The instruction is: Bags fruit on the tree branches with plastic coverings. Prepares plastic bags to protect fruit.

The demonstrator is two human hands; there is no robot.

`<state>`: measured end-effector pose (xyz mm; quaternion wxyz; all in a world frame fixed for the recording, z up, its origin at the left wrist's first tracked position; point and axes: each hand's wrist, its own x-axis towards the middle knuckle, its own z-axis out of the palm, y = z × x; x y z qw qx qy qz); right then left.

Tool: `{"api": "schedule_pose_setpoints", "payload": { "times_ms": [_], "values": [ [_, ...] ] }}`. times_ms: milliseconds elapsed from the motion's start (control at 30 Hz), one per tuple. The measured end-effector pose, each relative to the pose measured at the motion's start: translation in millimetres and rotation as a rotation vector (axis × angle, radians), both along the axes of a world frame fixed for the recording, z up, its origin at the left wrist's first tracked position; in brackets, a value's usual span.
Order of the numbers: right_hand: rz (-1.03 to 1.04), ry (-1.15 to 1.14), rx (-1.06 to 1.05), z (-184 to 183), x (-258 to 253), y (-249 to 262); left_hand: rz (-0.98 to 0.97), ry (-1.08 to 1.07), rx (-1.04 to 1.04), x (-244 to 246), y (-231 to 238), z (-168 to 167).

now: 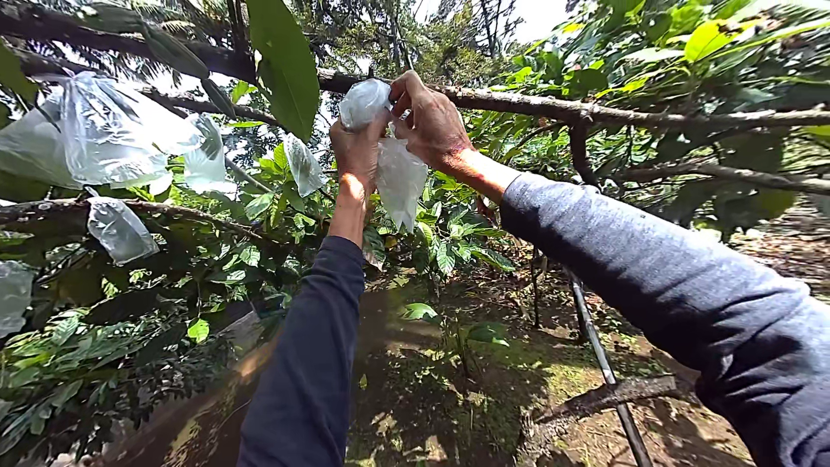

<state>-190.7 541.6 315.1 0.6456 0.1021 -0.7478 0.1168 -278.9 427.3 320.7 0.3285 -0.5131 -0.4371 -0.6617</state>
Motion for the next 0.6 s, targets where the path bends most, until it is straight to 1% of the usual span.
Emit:
{"api": "schedule_pose_setpoints", "payload": {
  "times_ms": [100, 200, 333, 400, 433, 467, 500, 600],
  "values": [
    [-0.023, 0.014, -0.010, 0, -2, -1, 0.025, 0.008, -0.036, -3, -1, 5],
    [-0.044, 0.054, -0.001, 1, -3, -3, 0.009, 0.033, -0.051, -7, -4, 8],
    [-0.066, 0.136, 0.010, -5, -10, -3, 0.114, 0.009, -0.098, -3, -9, 5],
    [-0.072, 0.163, -0.007, -7, -10, -2, 0.156, 0.026, -0.143, 9, -16, 1],
    [-0.065, 0.182, -0.013, -8, -12, 0, 0.192, 0.032, -0.196, 23, -22, -2],
    [-0.050, 0.208, -0.014, -7, -13, 2, 0.253, 0.048, -0.294, 42, -31, -6],
    [-0.046, 0.231, -0.013, -7, -15, 4, 0.291, 0.088, -0.319, 47, -33, -7],
    [-0.050, 0.258, -0.014, -7, -17, 9, 0.244, 0.187, -0.217, 14, -17, 1]
  ]
}}
